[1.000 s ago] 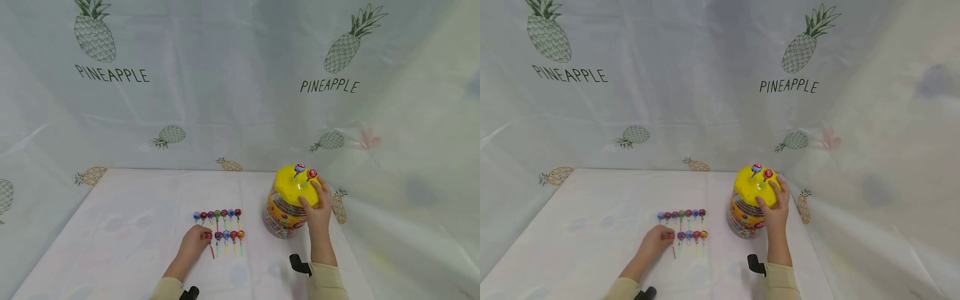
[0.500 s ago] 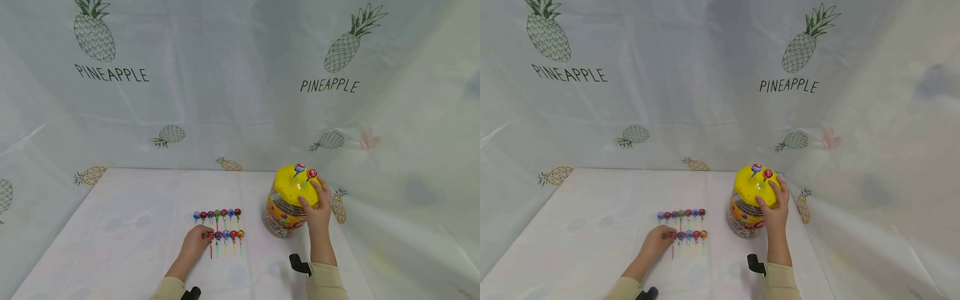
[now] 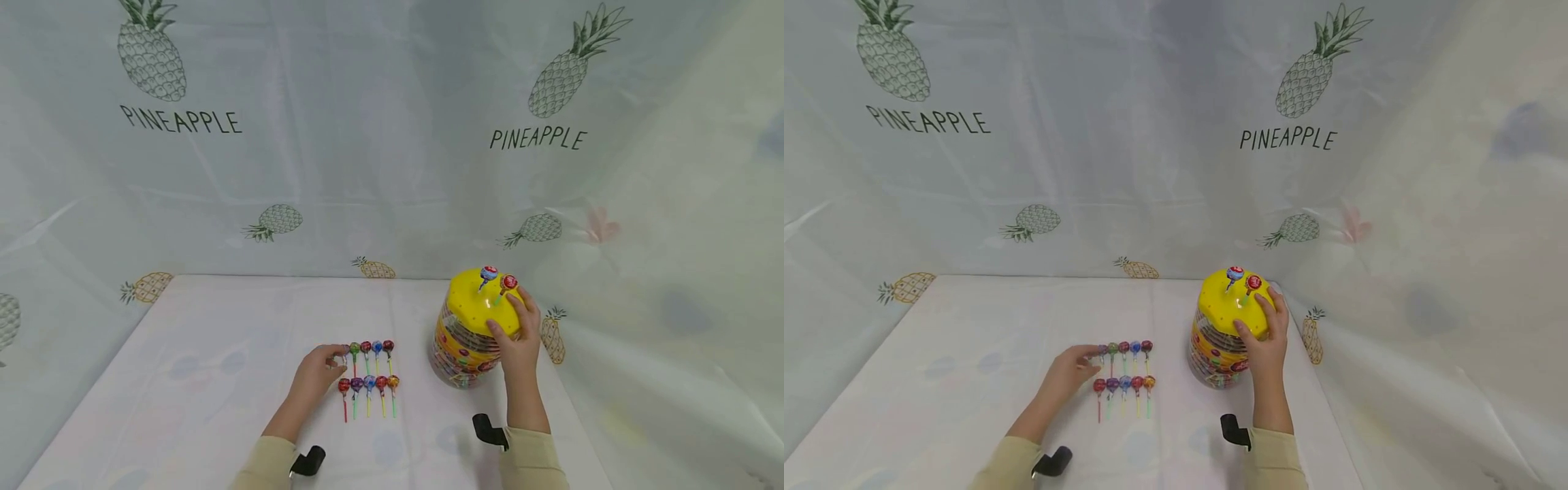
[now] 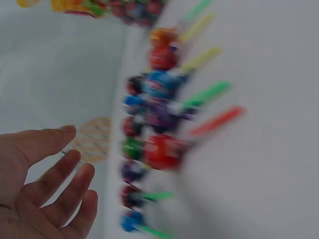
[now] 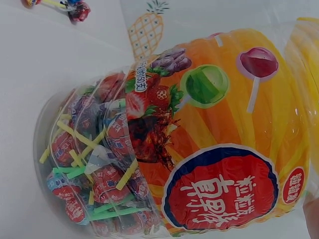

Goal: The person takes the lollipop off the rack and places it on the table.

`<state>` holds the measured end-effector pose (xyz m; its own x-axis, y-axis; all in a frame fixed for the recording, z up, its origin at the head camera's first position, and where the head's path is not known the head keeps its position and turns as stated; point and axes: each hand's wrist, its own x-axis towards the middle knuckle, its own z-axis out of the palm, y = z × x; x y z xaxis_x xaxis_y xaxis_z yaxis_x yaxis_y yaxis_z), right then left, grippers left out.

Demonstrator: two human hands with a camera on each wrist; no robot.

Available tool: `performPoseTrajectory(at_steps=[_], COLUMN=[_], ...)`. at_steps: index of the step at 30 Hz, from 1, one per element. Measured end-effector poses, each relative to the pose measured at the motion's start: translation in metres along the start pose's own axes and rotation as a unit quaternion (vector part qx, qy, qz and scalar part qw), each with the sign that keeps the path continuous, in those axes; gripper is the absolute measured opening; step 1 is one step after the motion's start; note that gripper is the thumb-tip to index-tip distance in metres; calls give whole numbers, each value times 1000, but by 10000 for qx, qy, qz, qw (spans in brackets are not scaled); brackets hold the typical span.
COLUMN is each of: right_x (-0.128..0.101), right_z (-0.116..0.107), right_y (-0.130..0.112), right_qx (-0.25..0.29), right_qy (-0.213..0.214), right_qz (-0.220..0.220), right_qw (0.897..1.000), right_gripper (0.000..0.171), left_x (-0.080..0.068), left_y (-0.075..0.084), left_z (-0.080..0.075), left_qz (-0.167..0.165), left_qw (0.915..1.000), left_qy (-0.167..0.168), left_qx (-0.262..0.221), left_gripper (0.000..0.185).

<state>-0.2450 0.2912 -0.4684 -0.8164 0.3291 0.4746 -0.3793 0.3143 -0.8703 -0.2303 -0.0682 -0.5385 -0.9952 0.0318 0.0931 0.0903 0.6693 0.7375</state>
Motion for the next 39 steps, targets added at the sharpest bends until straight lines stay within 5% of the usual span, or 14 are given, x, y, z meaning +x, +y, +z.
performPoseTrajectory(at_steps=[7, 20, 31, 39], right_x=[0, -10, -2, -2], right_z=[-2, 1, -1, -2], right_y=[-2, -36, -7, 2], right_qx=[63, 16, 140, 121], right_qy=[-10, -74, -23, -24], right_qz=[42, 10, -99, -142], right_qw=[10000, 10000, 9999, 9998], right_gripper=[47, 46, 48, 46], left_x=[27, 64, 76, 74], left_y=[65, 159, 217, 238], left_z=[-23, -21, 2, 15], left_qz=[868, 2232, 2822, 2670], left_qw=[9952, 9706, 9523, 9530], left_qy=[-221, -764, -971, -1212], left_qx=[-388, -487, -631, -766], left_gripper=[37, 37, 49, 53])
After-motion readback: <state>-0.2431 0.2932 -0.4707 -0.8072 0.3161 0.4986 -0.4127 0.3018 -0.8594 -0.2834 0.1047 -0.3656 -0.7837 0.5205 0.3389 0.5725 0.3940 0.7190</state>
